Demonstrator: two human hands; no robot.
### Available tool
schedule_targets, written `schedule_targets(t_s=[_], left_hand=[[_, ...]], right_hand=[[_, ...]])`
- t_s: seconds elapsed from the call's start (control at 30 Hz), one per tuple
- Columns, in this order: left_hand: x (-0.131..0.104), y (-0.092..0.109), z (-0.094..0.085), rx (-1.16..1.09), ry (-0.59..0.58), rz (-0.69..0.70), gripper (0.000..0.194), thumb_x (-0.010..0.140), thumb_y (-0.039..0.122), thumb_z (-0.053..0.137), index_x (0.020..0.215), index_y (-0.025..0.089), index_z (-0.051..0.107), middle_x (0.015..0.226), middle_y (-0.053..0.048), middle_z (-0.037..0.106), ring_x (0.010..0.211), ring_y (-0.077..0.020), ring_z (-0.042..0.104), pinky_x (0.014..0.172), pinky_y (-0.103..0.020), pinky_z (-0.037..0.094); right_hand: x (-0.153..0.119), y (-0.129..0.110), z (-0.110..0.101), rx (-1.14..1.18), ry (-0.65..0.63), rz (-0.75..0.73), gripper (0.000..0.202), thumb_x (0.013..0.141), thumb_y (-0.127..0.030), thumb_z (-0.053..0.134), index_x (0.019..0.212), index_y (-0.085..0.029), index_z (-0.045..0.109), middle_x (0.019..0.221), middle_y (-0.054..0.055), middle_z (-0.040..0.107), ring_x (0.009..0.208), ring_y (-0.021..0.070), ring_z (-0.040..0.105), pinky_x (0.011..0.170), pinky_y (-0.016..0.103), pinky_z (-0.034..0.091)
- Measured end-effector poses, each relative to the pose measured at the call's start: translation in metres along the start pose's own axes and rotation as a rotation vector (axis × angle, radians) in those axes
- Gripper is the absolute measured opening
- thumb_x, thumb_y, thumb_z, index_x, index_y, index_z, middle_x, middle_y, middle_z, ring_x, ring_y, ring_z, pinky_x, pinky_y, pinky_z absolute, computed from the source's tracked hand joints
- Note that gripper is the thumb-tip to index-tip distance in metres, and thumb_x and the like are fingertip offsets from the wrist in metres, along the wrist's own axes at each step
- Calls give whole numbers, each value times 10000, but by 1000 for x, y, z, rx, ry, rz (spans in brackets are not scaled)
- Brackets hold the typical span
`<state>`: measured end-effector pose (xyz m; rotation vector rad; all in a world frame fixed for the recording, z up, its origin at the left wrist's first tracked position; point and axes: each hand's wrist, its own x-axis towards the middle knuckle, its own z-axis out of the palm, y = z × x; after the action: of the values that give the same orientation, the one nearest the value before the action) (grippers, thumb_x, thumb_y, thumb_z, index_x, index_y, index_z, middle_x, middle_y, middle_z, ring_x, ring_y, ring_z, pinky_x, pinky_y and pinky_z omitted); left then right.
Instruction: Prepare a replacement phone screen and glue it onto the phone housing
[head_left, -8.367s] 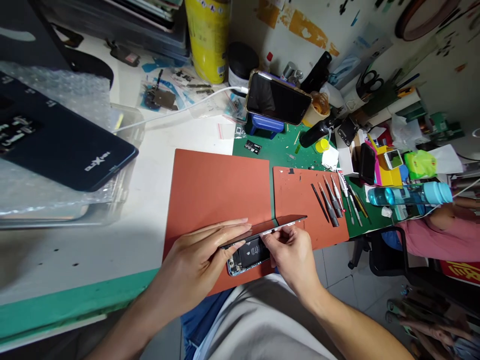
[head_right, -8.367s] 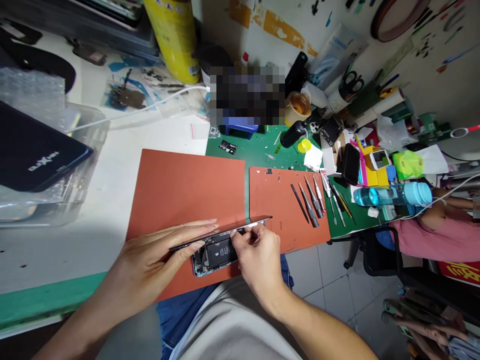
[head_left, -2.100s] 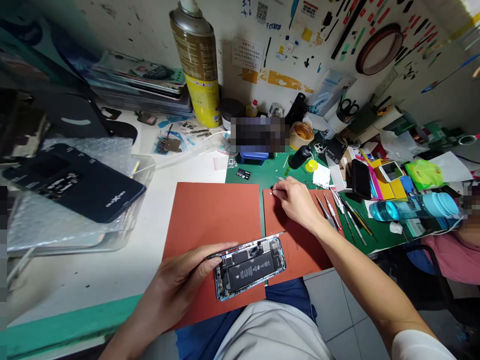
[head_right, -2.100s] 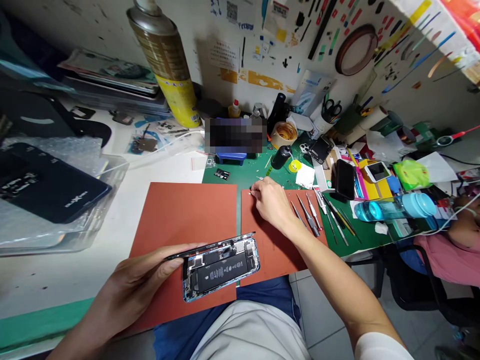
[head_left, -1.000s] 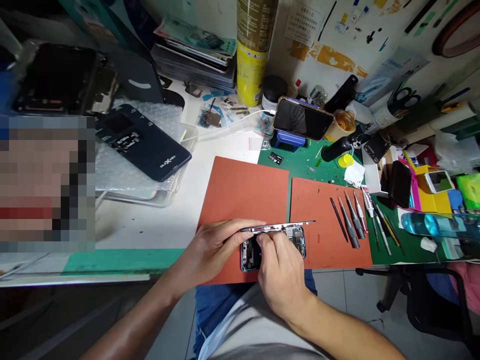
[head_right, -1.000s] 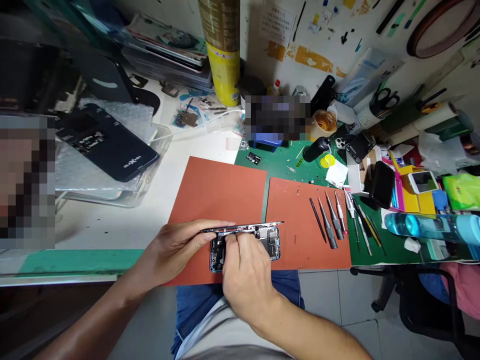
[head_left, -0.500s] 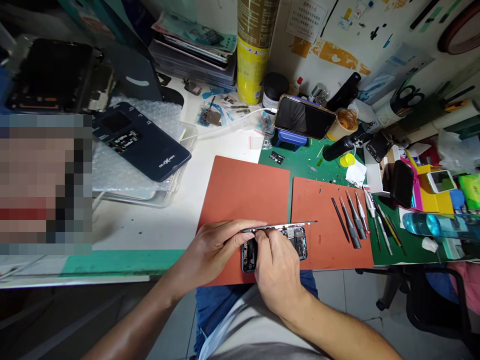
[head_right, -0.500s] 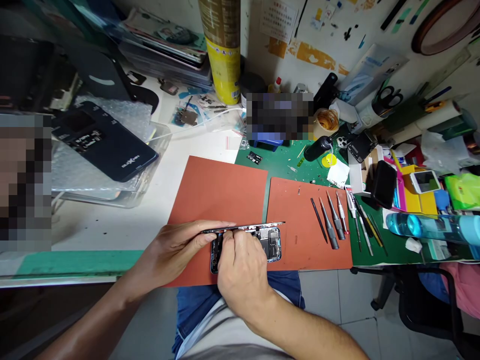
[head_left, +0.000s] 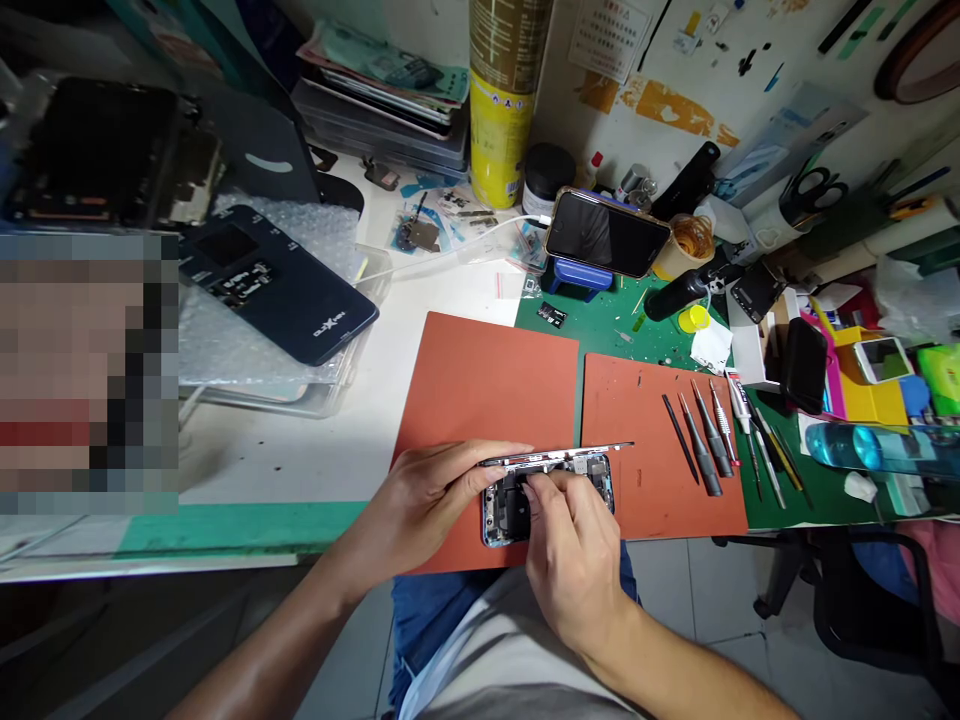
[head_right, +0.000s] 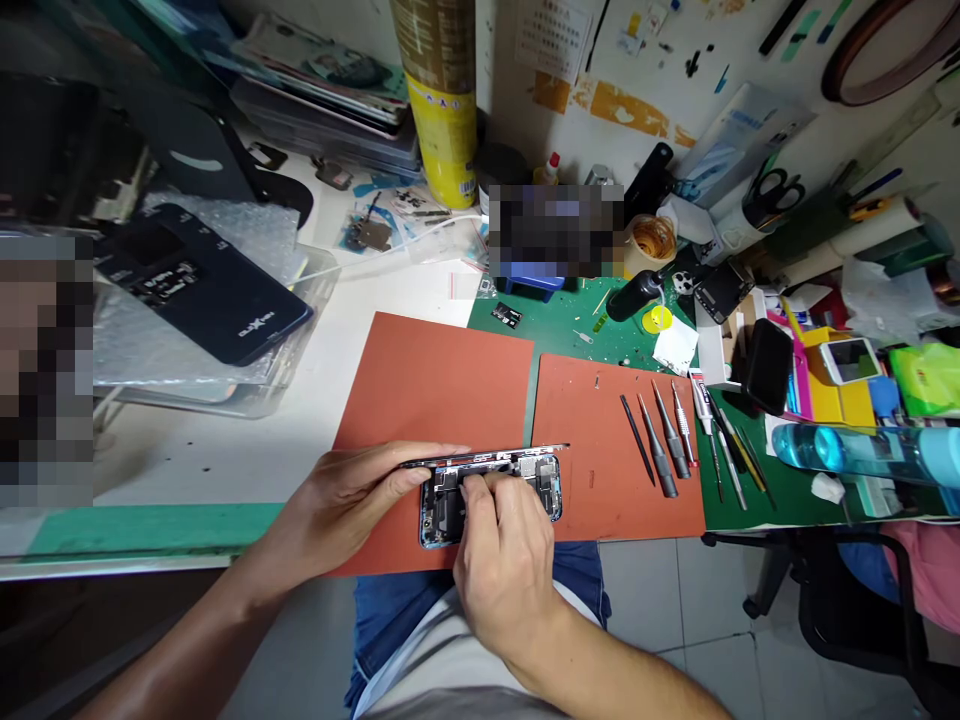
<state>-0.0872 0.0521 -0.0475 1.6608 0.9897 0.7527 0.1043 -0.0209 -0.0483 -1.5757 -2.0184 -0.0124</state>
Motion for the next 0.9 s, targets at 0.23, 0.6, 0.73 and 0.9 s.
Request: schedule_targets(t_s=[0.23,0.6,0.73,0.9], left_hand=[[0,0,1,-7,9,20,294,1117,256,541,1285,293,780,1260,55,839,1153,-114,800,1046,-140,562],[0,-1,1,-7,-15,-27,322,1121,325,516,1282,277,792,1256,8,843,1145,-183,811,1026,-233,617],[0,-2,2,20,-6,-23,321,1114,330,519,1255,270,802,1253,-3,845,1126,-191,819,1014,-248,626],[1,-1,2,31,1,-27,330,1108,311,516,1263,263,804,1275,-14,838,1108,-198,824,986,-256,639]], right_hand=[[3,-2,0,73,-92,108,192,1088,-120,564,1162,-141,739,894,63,673,749,192,638,672,329,517],[5,4,-7,194,-118,57,254,1037,-33,571,1201,-138,735,948,74,686,801,185,643,720,305,539],[11,12,-7,157,-216,-30,375,991,10,542,1271,-155,730,940,57,652,782,179,598,667,292,469],[19,17,-10,80,-345,-99,534,919,55,526,1317,-234,735,951,34,618,771,172,555,654,285,393]])
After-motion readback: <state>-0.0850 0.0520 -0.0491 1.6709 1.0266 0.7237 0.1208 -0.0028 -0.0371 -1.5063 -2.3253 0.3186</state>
